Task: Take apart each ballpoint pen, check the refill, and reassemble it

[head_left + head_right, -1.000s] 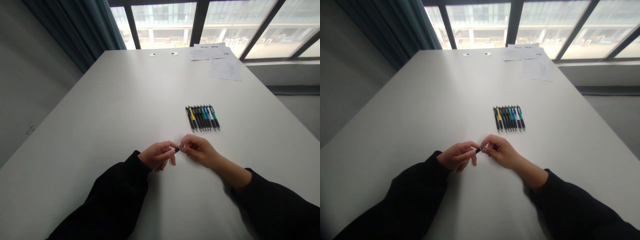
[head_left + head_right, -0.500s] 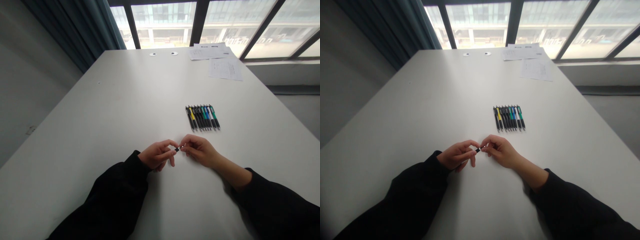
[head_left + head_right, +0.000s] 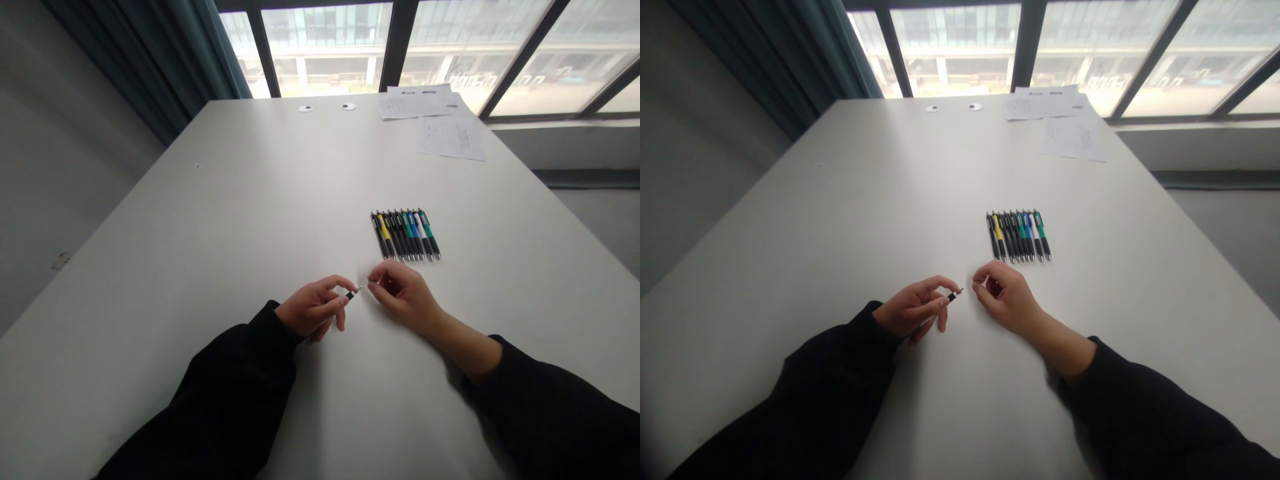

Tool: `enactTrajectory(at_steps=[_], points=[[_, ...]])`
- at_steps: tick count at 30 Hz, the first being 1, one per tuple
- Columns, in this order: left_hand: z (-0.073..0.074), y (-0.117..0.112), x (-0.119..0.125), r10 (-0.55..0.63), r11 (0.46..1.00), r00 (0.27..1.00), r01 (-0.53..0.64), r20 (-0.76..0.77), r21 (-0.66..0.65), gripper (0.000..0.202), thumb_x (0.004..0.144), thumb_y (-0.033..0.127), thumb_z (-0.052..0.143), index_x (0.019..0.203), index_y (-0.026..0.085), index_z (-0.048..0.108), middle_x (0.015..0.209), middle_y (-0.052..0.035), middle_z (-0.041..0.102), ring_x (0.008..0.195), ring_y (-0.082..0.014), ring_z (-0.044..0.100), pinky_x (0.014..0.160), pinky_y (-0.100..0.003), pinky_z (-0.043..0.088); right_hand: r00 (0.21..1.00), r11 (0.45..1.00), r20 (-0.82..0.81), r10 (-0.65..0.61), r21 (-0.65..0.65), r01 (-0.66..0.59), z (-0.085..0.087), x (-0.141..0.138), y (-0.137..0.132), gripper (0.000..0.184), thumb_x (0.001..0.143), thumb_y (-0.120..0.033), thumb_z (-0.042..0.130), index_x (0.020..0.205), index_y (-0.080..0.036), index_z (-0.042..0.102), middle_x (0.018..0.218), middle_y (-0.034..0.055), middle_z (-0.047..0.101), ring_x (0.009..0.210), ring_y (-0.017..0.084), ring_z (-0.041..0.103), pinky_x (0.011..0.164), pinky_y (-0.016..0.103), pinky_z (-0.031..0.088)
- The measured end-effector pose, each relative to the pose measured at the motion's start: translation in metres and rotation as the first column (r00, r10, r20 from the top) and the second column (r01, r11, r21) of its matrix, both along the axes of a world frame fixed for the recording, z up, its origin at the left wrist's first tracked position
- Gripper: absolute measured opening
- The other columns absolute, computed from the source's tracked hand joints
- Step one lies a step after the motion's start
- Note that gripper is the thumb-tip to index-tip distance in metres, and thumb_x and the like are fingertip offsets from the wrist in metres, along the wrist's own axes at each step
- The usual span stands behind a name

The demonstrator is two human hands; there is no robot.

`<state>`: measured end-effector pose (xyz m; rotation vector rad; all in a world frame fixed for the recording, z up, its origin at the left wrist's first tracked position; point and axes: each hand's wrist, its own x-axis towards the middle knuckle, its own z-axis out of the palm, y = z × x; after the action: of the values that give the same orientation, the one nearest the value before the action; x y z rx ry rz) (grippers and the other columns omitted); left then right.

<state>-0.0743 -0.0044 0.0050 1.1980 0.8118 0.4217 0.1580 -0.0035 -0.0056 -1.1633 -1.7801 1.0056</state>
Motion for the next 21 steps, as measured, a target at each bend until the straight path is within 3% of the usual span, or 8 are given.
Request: enactTrajectory(at_steps=[3,7,12,15,21], points=[[-0.0002,0.0001,0.0004,0.001,1.000,1.000,-0.001,0.003,-0.003,0.041,0.093,0.051,0.059,0.116,0.018,0.049,0.063,0.0044,0.065,0.027,-0.0066,0.045,0.025,-0.014,0.028,0.977,0.990,0.212,-0.023,0.142,-0.007,-0.0007,-0.0012,0.0010,0.007,0.083,-0.013,0.063,0.086,-0.018,0.064,0.080,0.0025,0.058,0.059,0.012,0.050,0.059,0.028,0.043],[-0.0001,0.0004,0.0010,0.006,1.000,1.000,-0.006,0.003,0.001,0.043,0.092,0.053,0.059,0.116,0.018,0.050,0.063,0.0047,0.065,0.027,-0.0070,0.044,0.025,-0.015,0.029,0.957,0.990,0.289,0.000,0.135,-0.041,-0.0037,-0.0026,0.0029,0.012,0.084,-0.012,0.062,0.091,-0.018,0.069,0.087,0.0055,0.062,0.064,0.014,0.056,0.064,0.030,0.047],[-0.0005,0.0004,0.0006,0.001,1.000,1.000,-0.001,0.004,0.006,0.043,0.093,0.052,0.059,0.116,0.018,0.050,0.063,0.0044,0.065,0.027,-0.0071,0.045,0.025,-0.015,0.028,0.971,0.994,0.239,0.017,0.103,-0.042,-0.0038,-0.0010,0.0013,0.022,0.085,-0.015,0.064,0.107,-0.019,0.068,0.090,0.0047,0.061,0.061,0.012,0.055,0.061,0.029,0.048],[-0.0011,0.0001,0.0002,-0.004,1.000,1.000,0.004,0.003,0.012,0.040,0.094,0.050,0.058,0.116,0.018,0.051,0.063,0.0042,0.065,0.027,-0.0066,0.045,0.025,-0.014,0.028,0.984,0.984,0.157,0.081,0.145,-0.105,0.0001,0.0010,-0.0021,0.025,0.089,-0.017,0.062,0.114,-0.019,0.064,0.095,0.0054,0.059,0.058,0.011,0.051,0.054,0.028,0.044],[0.0006,0.0000,0.0007,-0.028,1.000,1.000,0.028,-0.015,0.003,0.040,0.093,0.049,0.059,0.116,0.018,0.051,0.065,0.0041,0.065,0.028,-0.0063,0.046,0.025,-0.014,0.030,0.963,0.927,0.087,0.254,0.262,-0.268,0.0014,0.0020,-0.0036,0.014,0.094,-0.016,0.060,0.107,-0.020,0.064,0.094,0.0050,0.057,0.057,0.009,0.046,0.054,0.026,0.041]])
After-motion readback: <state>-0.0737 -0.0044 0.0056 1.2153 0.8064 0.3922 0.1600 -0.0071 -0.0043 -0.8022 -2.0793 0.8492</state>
